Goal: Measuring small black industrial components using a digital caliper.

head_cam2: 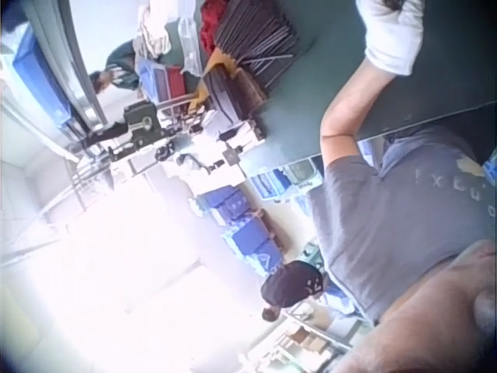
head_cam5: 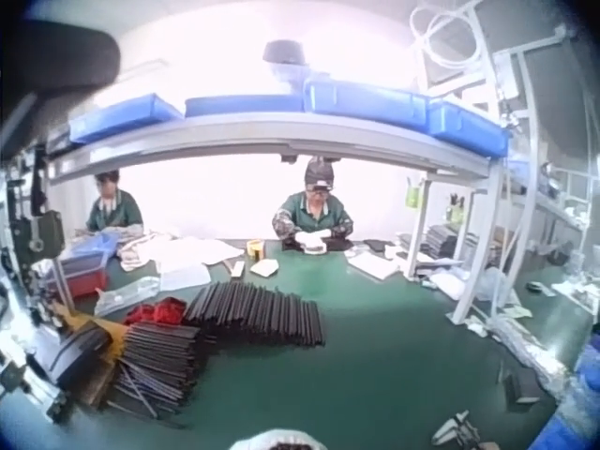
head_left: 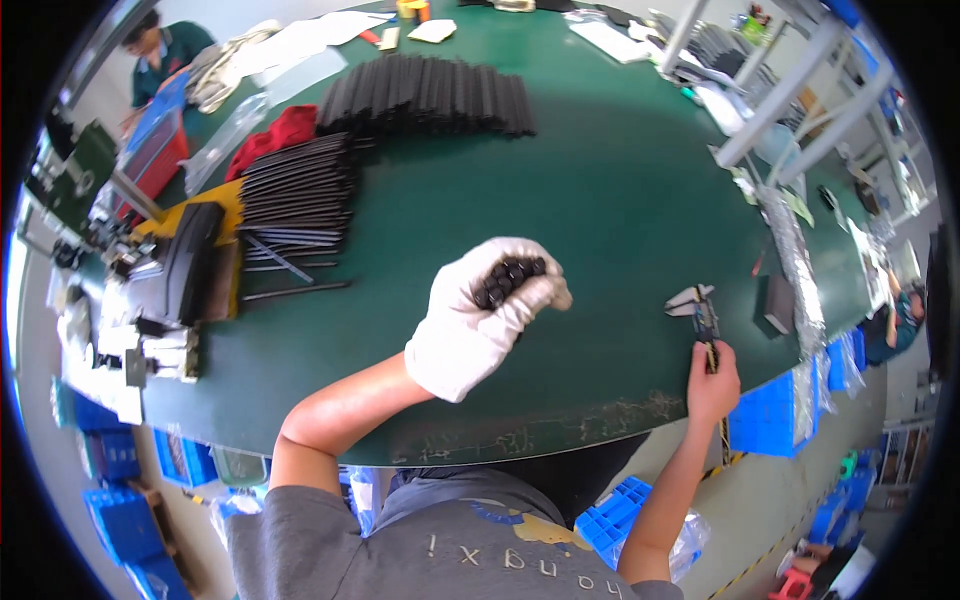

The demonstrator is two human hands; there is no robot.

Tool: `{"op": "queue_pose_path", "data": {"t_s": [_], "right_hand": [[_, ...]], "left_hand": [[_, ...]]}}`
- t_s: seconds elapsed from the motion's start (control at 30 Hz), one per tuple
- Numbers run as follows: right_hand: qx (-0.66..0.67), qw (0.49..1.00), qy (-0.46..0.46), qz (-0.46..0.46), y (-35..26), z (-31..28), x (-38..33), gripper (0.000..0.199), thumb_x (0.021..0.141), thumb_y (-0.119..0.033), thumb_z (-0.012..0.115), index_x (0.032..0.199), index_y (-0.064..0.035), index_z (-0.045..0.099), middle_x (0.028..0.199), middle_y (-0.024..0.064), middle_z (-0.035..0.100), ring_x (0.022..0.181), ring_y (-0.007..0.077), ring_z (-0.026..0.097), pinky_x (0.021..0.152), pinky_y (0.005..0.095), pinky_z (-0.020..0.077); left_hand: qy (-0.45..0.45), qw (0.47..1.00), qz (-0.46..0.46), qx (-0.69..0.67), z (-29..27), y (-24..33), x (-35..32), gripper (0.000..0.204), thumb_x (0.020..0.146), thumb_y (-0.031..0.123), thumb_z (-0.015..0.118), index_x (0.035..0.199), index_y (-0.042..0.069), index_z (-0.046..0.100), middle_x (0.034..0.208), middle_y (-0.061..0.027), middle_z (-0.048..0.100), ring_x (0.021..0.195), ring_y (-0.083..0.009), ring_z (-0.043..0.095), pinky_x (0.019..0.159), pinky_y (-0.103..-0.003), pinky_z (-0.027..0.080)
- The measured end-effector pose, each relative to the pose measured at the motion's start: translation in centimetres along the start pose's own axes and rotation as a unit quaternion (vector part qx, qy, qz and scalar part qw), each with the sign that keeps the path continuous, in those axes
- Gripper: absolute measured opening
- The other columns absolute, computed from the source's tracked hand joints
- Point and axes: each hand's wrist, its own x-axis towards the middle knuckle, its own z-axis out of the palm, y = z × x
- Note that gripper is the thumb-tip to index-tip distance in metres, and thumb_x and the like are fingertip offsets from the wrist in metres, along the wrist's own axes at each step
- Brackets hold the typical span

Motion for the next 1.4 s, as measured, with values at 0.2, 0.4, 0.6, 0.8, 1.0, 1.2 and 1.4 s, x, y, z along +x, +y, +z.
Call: {"op": "queue_pose_path", "data": {"t_s": [0.2,0.4,0.6,0.8,1.0,1.2,1.4], "right_hand": [[0.076,0.996,-0.008,-0.047,-0.1,-0.4,0.6,0.029,0.082,-0.031,0.064,0.096,-0.0061,0.063,0.083,0.0137,0.065,0.074,0.0314,0.063,0.064,0.0372,0.0485],[0.191,0.971,0.023,-0.144,-4.1,-8.6,1.6,0.025,0.080,-0.017,0.065,0.098,-0.0002,0.058,0.077,0.0099,0.060,0.061,0.0212,0.057,0.056,0.0272,0.0468],[0.118,0.951,0.085,-0.274,-8.6,-13.6,3.0,0.030,0.068,-0.018,0.073,0.091,-0.0028,0.059,0.067,0.0056,0.056,0.053,0.0178,0.053,0.045,0.0241,0.0417],[-0.019,0.918,0.078,-0.389,-9.1,-14.2,3.2,0.034,0.059,-0.032,0.078,0.076,-0.0087,0.059,0.055,0.0013,0.047,0.041,0.0176,0.044,0.039,0.0283,0.0327],[-0.046,0.919,0.054,-0.388,-9.5,-14.1,3.2,0.037,0.063,-0.034,0.077,0.084,-0.0089,0.061,0.059,0.0013,0.048,0.044,0.0172,0.046,0.040,0.0286,0.0348],[0.019,0.946,0.002,-0.323,-9.6,-13.8,3.0,0.040,0.065,-0.032,0.077,0.093,-0.0069,0.060,0.062,0.0025,0.051,0.047,0.0190,0.049,0.041,0.0294,0.0359],[0.076,0.956,-0.063,-0.277,-10.9,-13.4,2.2,0.030,0.073,-0.020,0.071,0.095,-0.0033,0.058,0.065,0.0050,0.051,0.048,0.0204,0.049,0.042,0.0299,0.0354]], "left_hand": [[-0.133,0.991,-0.012,-0.003,3.2,-1.9,0.9,0.011,0.086,0.005,0.061,0.096,0.001,0.057,0.083,-0.0068,0.063,0.077,-0.0121,0.061,0.071,-0.025,0.049],[-0.205,0.979,-0.009,0.009,4.4,-3.1,1.0,0.015,0.083,0.004,0.064,0.098,0.001,0.060,0.087,-0.0072,0.064,0.078,-0.0131,0.062,0.072,-0.025,0.050],[-0.215,0.976,-0.005,-0.023,3.8,-3.1,1.3,0.017,0.083,-0.002,0.063,0.099,0.001,0.060,0.091,-0.0084,0.066,0.083,-0.0131,0.063,0.075,-0.024,0.050],[-0.167,0.983,-0.063,-0.041,2.8,-2.2,1.5,0.014,0.084,-0.006,0.059,0.097,-0.002,0.058,0.094,-0.0109,0.065,0.090,-0.0167,0.064,0.082,-0.027,0.051],[-0.166,0.984,-0.056,-0.024,2.7,-2.1,1.3,0.014,0.084,-0.005,0.060,0.097,-0.002,0.059,0.093,-0.0113,0.065,0.090,-0.0167,0.064,0.082,-0.027,0.051],[-0.176,0.984,-0.033,-0.001,2.9,-1.8,1.6,0.015,0.083,-0.004,0.061,0.098,-0.001,0.061,0.093,-0.0099,0.066,0.086,-0.0138,0.064,0.079,-0.025,0.050],[-0.187,0.981,-0.044,-0.022,2.8,-2.2,1.5,0.017,0.082,-0.002,0.063,0.100,0.000,0.062,0.093,-0.0081,0.066,0.084,-0.0118,0.062,0.076,-0.025,0.050]]}}
